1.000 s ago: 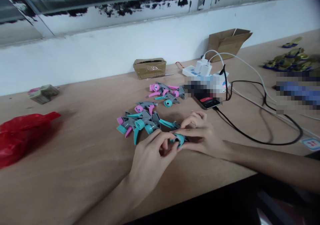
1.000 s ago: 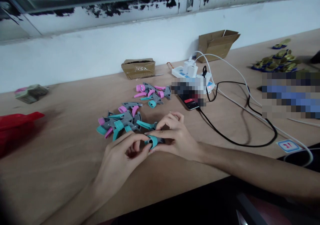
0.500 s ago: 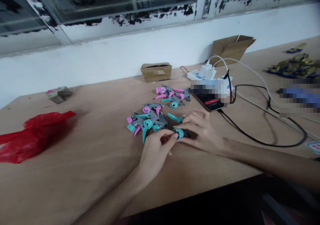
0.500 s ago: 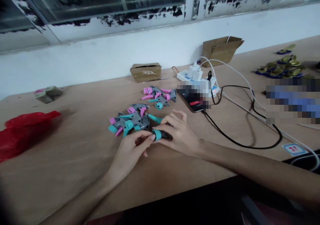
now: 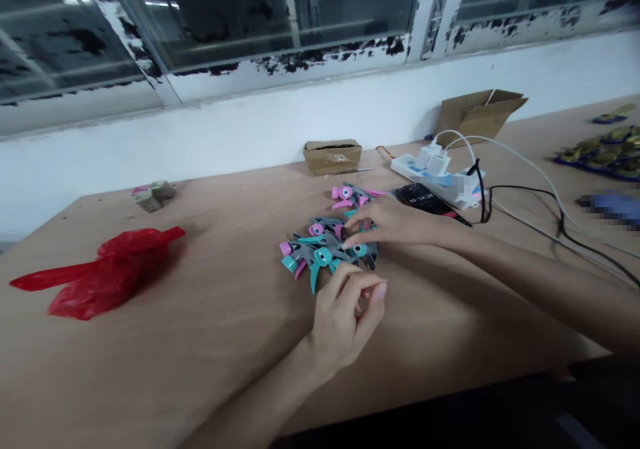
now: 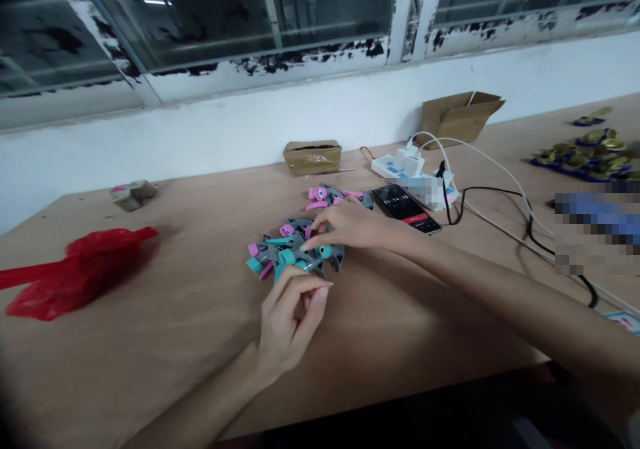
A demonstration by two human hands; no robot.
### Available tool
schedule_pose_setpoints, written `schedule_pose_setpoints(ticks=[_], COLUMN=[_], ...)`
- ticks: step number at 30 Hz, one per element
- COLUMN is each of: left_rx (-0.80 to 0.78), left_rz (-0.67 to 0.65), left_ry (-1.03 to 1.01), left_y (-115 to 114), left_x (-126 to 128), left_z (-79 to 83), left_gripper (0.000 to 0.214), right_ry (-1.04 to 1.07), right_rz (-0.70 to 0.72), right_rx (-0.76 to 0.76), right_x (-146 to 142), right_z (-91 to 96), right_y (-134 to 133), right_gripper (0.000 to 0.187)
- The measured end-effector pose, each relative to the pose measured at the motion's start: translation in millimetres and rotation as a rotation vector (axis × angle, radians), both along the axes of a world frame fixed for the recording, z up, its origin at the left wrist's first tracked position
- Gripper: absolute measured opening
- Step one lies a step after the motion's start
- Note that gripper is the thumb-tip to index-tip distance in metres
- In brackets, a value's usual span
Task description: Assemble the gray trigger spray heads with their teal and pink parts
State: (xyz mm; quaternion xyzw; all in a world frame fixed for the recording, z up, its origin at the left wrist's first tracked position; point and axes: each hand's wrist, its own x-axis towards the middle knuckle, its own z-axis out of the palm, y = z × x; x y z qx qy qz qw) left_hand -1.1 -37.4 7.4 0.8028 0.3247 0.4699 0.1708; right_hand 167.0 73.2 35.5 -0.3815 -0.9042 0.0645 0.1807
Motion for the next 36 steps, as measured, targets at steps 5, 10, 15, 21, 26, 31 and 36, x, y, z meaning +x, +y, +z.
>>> schedule_pose_setpoints(ticks=[5,10,15,21,26,31,36], left_rx=[-0.02,-0.045,-0.05,-0.064,-0.091,-0.075,-0.139], left_rz=[-0.033,-0.032,-0.05,-0.058,-0.074,-0.099,-0.046], left_ry=[0.059,0.118,0.14,0.208,0.256,0.289,0.166], left_y=[1,2,2,4,5,-3,-7], left_x=[2,2,3,4,6,9,15], left_z=[-6.9,-8.2,-9.5,-14.2,-16.5,-14.1,-13.2], left_gripper=[0.012,0.014,0.015,0.014,0.013,0.013,0.01], right_ry=[-0.102,-0.211,-0.204,-0.026,0.195,0.329,0.324], right_rz=[0.103,0.167,0.165,0.04,-0.053,-0.018,0.008], right_rx=[0.006,0.009,0.039,0.149,0.214,0.076,-0.082], right_x=[-31,-60,-73,-49,8,56,70], right_z=[8.9,-3.6,-12.4,-4.6,16.9,12.2,-22.4], right_y=[39,67,77,68,32,-18,-59], right_gripper=[0.025,0.039,0.021,0.021,0.032,0.031,0.031])
